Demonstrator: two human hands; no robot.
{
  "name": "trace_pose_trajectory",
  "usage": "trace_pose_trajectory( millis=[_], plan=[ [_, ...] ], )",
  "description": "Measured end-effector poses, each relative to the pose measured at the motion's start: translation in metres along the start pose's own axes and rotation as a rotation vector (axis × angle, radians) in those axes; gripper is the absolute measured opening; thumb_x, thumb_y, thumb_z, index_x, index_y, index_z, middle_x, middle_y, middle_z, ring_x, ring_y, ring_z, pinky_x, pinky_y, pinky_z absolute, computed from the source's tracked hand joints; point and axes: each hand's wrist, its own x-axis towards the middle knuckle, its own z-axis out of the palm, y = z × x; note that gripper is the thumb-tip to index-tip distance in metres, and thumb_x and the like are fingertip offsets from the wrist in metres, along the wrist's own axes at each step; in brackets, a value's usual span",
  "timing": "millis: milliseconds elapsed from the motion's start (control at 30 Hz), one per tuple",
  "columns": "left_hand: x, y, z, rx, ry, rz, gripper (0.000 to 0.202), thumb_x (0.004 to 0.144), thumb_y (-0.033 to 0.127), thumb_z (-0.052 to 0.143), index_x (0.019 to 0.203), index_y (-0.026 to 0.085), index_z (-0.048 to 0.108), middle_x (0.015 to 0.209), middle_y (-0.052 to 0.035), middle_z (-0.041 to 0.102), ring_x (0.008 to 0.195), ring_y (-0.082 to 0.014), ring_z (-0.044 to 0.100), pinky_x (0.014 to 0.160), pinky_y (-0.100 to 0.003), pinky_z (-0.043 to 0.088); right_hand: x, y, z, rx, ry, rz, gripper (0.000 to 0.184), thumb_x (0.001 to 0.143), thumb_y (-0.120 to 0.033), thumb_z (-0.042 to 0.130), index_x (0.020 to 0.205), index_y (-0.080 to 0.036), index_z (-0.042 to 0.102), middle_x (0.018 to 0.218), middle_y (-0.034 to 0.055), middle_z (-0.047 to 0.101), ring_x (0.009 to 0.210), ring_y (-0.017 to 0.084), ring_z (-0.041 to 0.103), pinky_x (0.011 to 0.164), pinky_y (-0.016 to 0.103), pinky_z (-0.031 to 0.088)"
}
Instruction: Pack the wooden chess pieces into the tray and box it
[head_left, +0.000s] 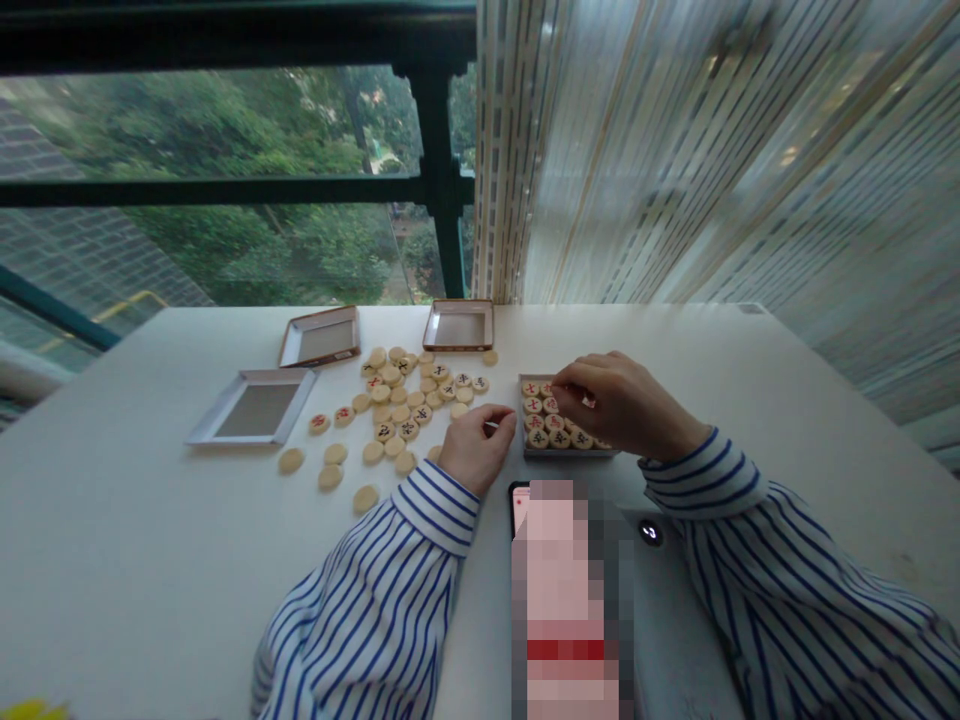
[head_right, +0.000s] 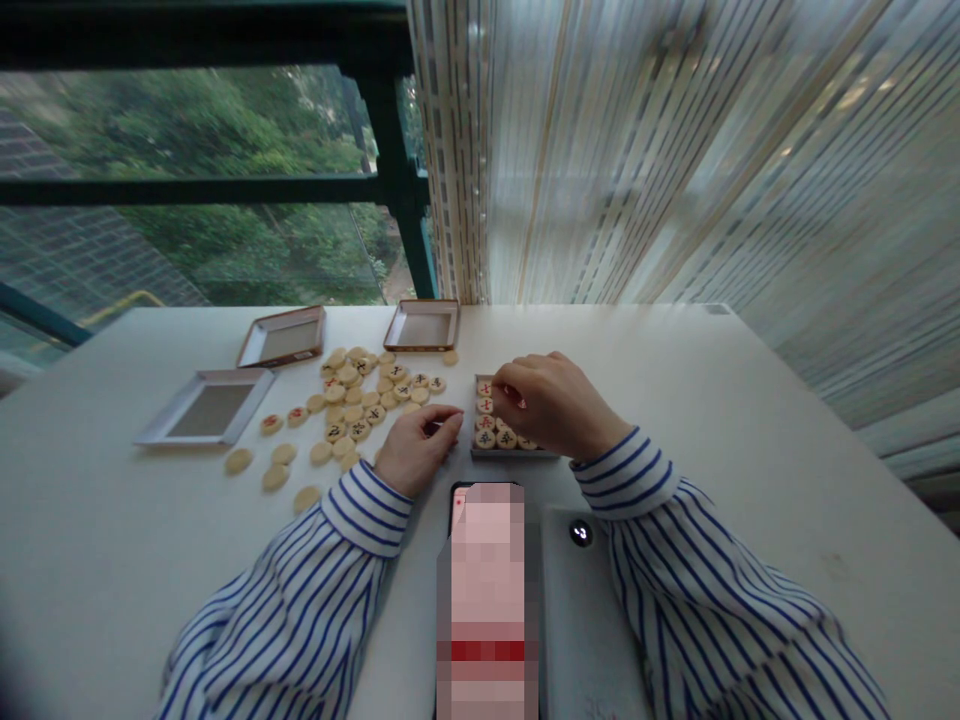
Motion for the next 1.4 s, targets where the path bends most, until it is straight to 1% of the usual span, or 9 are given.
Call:
trace_pose_trajectory(
  millis=[333,600,700,867,1033,1167,1300,1400],
  plan=[
    [0.001,-0.003,-0.001,-0.001,0.028,0.016,0.027,0.076,0.035,0.052,0.087,0.014,0.067,0.068,-0.0046,0.066,0.058,-0.0127,0.059,0.052,-0.022,0.045,0.000,0.000,-0.003,-0.017,0.043,0.015,0.019,0.082,-0.023,0.045,0.080,-0.014,0.063,0.072,0.0048,0.063,0.066,0.014,0.052,0.067,0.027,0.034],
    [0.001,-0.007,0.000,-0.018,0.069,0.073,0.025,0.077,0.033,0.052,0.087,0.014,0.066,0.075,-0.0057,0.067,0.063,-0.0134,0.062,0.054,-0.023,0.047,-0.001,-0.001,-0.004,-0.034,0.070,0.002,0.020,0.083,-0.024,0.046,0.081,-0.014,0.063,0.072,0.0044,0.063,0.066,0.014,0.053,0.067,0.027,0.035],
    [0.000,-0.007,-0.003,-0.013,0.092,0.098,0.025,0.077,0.032,0.052,0.088,0.013,0.066,0.076,-0.0063,0.068,0.064,-0.0135,0.062,0.056,-0.023,0.048,-0.001,0.000,-0.004,-0.042,0.088,0.003,0.020,0.083,-0.024,0.046,0.081,-0.015,0.063,0.072,0.0039,0.063,0.067,0.014,0.054,0.067,0.028,0.035],
    [0.000,-0.008,-0.008,-0.017,0.157,0.129,0.026,0.077,0.032,0.053,0.090,0.013,0.066,0.075,-0.0067,0.068,0.066,-0.0140,0.063,0.058,-0.023,0.050,-0.001,-0.001,-0.006,-0.043,0.078,-0.005,0.020,0.084,-0.025,0.046,0.083,-0.016,0.064,0.075,0.0038,0.064,0.069,0.015,0.054,0.067,0.028,0.036],
    [-0.003,-0.004,-0.011,0.003,0.200,0.194,0.023,0.078,0.030,0.053,0.088,0.013,0.066,0.073,-0.0056,0.067,0.064,-0.0127,0.062,0.059,-0.023,0.050,-0.002,-0.003,-0.006,-0.033,0.060,-0.015,0.020,0.084,-0.025,0.045,0.084,-0.015,0.063,0.077,0.0044,0.065,0.071,0.015,0.055,0.068,0.028,0.036],
    [-0.009,0.002,-0.012,0.015,0.203,0.247,0.022,0.077,0.029,0.054,0.088,0.013,0.066,0.075,-0.0061,0.068,0.062,-0.0119,0.062,0.059,-0.023,0.050,-0.002,-0.004,-0.005,-0.052,0.047,-0.013,0.020,0.084,-0.025,0.046,0.086,-0.016,0.063,0.079,0.0043,0.065,0.073,0.016,0.056,0.068,0.028,0.036],
    [-0.014,0.004,-0.023,-0.037,0.185,0.256,0.025,0.077,0.031,0.056,0.091,0.013,0.066,0.078,-0.0066,0.068,0.064,-0.0126,0.062,0.060,-0.023,0.051,-0.002,-0.007,-0.005,-0.054,0.025,-0.011,0.021,0.085,-0.025,0.045,0.087,-0.016,0.064,0.079,0.0046,0.065,0.073,0.015,0.056,0.067,0.027,0.035],
    [-0.015,0.005,-0.040,-0.064,0.203,0.234,0.028,0.077,0.035,0.056,0.093,0.014,0.066,0.078,-0.0067,0.068,0.063,-0.0128,0.061,0.059,-0.024,0.051,-0.002,-0.007,-0.004,-0.055,0.027,-0.023,0.021,0.086,-0.026,0.044,0.086,-0.017,0.063,0.079,0.0046,0.065,0.073,0.015,0.056,0.068,0.027,0.035]
  ],
)
